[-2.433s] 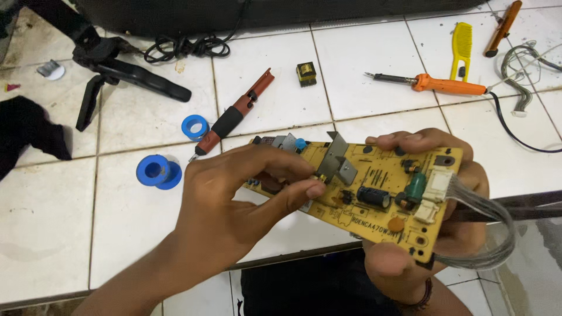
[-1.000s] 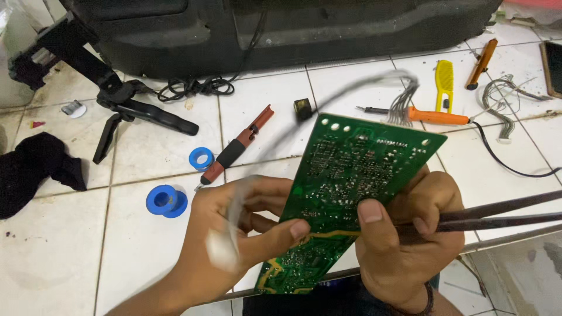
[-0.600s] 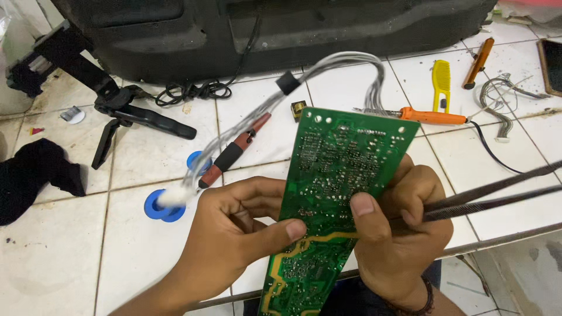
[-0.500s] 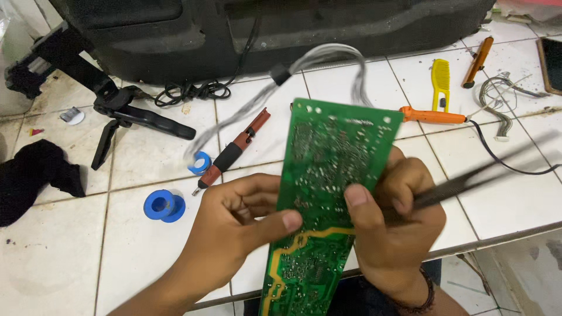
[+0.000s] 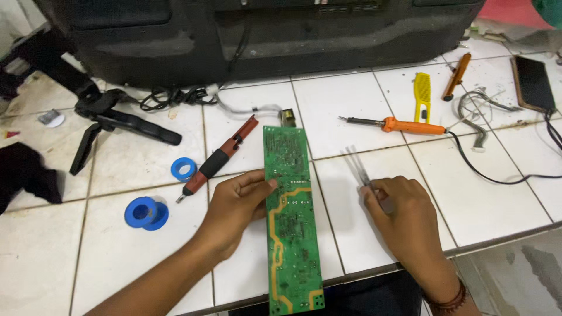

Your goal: The person solders a green circuit board using a soldering iron and solder wire. They also use a desoldering pump to remove solder and tweezers to handle components. The person flips the board over to inspect the other side and continues soldering.

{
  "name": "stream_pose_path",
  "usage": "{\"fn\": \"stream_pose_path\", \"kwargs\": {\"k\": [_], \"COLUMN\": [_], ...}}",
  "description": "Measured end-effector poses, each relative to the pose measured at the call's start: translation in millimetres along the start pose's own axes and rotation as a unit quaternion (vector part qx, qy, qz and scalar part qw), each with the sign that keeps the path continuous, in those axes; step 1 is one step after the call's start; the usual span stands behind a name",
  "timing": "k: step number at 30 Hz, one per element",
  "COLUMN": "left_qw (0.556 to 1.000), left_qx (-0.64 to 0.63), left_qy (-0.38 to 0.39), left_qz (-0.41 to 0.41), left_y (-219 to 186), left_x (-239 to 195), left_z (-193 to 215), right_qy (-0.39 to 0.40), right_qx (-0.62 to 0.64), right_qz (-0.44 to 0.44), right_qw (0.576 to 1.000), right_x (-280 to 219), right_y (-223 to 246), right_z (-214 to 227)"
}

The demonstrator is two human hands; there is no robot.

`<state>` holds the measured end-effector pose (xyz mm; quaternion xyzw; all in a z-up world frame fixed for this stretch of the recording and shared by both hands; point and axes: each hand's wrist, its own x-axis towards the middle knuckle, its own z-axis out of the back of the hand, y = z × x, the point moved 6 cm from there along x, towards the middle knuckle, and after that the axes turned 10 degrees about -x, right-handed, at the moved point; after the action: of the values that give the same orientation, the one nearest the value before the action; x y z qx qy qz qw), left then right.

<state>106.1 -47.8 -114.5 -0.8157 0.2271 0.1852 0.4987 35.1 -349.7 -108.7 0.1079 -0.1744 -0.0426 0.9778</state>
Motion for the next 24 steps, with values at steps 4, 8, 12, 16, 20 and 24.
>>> {"fn": "stream_pose_path", "kwargs": {"k": [4, 8, 12, 16, 20, 24], "left_qw": [0.991, 0.777, 0.620, 0.609, 0.665, 0.676], "left_qx": [0.128, 0.537, 0.627, 0.697, 0.701, 0.705], "left_qy": [0.019, -0.024, -0.114, -0.152, -0.141, -0.134], "left_qz": [0.016, -0.327, -0.457, -0.347, -0.216, -0.168], "left_y": [-14, -54, -94, -113, -117, -122], "left_x": [4, -4, -29, -14, 1, 8], "left_z": [4, 16, 19, 47, 73, 81], "right_qy": [0.034, 0.023, -0.023, 0.079, 0.147, 0.276], "right_qx": [0.021, 0.179, 0.356, 0.397, 0.496, 0.570], "right_qz": [-0.030, -0.113, -0.191, -0.230, -0.330, -0.449], "right_qw": [0.999, 0.977, 0.914, 0.885, 0.790, 0.630], "right_x": [8, 29, 58, 66, 77, 99], "right_y": [-8, -60, -114, -102, -141, -206], "right_z": [-1, 2, 6, 9, -24, -90]}}
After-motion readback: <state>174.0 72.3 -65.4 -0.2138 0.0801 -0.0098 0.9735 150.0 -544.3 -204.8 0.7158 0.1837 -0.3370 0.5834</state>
